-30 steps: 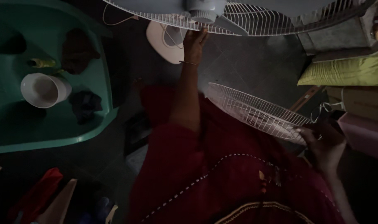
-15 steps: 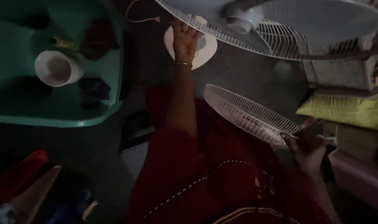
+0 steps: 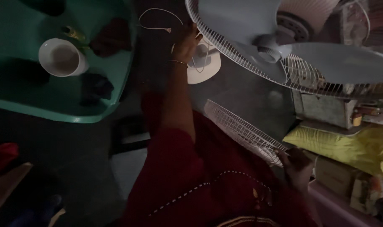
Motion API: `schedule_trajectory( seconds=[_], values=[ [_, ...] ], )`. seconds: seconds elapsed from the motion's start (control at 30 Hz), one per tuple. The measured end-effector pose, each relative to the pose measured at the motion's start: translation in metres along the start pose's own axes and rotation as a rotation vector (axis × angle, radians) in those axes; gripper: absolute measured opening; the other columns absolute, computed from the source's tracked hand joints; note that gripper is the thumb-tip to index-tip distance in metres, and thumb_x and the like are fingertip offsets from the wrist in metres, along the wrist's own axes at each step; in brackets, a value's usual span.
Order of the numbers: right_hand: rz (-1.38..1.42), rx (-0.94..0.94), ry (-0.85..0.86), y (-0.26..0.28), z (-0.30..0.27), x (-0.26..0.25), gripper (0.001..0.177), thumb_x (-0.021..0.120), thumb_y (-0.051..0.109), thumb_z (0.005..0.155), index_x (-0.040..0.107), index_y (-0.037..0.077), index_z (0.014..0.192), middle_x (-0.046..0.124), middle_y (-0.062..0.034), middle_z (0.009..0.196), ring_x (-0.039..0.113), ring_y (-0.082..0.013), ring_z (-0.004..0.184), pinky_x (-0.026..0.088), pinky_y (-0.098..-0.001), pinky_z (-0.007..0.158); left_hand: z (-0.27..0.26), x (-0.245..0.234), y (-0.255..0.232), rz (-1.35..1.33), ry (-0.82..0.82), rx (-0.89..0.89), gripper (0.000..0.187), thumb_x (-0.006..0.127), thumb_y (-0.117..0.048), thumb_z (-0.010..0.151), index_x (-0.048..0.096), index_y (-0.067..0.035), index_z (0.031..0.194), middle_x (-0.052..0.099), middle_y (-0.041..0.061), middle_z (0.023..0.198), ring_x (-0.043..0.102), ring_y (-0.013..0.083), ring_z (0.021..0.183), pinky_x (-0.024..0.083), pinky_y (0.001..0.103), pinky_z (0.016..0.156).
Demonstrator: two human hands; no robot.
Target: The person removes the grilles of a white electric fan by hand, manipulating the plastic clips and separating the metal mesh components.
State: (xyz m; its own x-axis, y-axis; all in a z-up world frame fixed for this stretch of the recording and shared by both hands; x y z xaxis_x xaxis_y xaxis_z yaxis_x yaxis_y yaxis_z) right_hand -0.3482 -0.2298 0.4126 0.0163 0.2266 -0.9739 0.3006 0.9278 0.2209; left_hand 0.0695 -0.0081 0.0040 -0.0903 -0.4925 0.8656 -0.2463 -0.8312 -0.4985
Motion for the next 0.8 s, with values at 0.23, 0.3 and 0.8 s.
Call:
schedule_trajectory(
  seconds=[0.23, 0.3, 0.8],
  values=[
    [0.174, -0.088, -0.034, 0.032, 0.004, 0.002, 0.028, 0.081, 0.022, 0.088, 0.073, -0.004, 0.098, 0.071, -0.013, 0.085, 0.065, -0.0149, 0.067, 0.051, -0.0319, 0.059, -0.019, 0.03, -0.035, 0.062, -0.039, 0.048, 0.041, 0.066, -0.036, 0.104, 0.063, -0.001, 0.126, 0.067, 0.006, 0.114, 0.064, 0.018, 0.111, 0.055, 0.038, 0.103],
    [-0.005, 0.026, 0.008, 0.023, 0.006, 0.006, 0.029, 0.086, 0.02, 0.085, 0.072, -0.005, 0.084, 0.068, -0.0141, 0.07, 0.056, -0.019, 0.055, 0.044, -0.0354, 0.055, -0.032, 0.046, -0.053, 0.032, -0.065, 0.063, 0.051, 0.075, -0.041, 0.092, 0.062, -0.003, 0.125, 0.068, 0.006, 0.115, 0.067, 0.0179, 0.11, 0.057, 0.037, 0.101],
    [-0.012, 0.057, -0.024, 0.004, 0.004, 0.019, 0.034, 0.089, 0.024, 0.081, 0.072, -0.005, 0.084, 0.07, -0.0135, 0.079, 0.062, -0.0182, 0.066, 0.05, -0.0331, 0.061, -0.044, 0.058, -0.092, 0.55, -0.435, 0.428, 0.033, 0.08, -0.032, 0.096, 0.074, -0.002, 0.108, 0.054, -0.004, 0.075, 0.052, 0.007, 0.069, 0.053, 0.024, 0.065]
  ],
)
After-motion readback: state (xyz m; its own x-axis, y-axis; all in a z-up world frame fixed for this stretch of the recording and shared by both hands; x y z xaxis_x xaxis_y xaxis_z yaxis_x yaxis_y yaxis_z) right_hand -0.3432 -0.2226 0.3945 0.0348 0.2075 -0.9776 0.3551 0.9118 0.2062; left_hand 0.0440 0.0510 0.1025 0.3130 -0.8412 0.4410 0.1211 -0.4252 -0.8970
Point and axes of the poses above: each hand's wrist, its own z-axis towards the middle knuckle, its own x-axis out of the palm, y = z × x, the point moved 6 cm from there along z, towards the middle knuckle
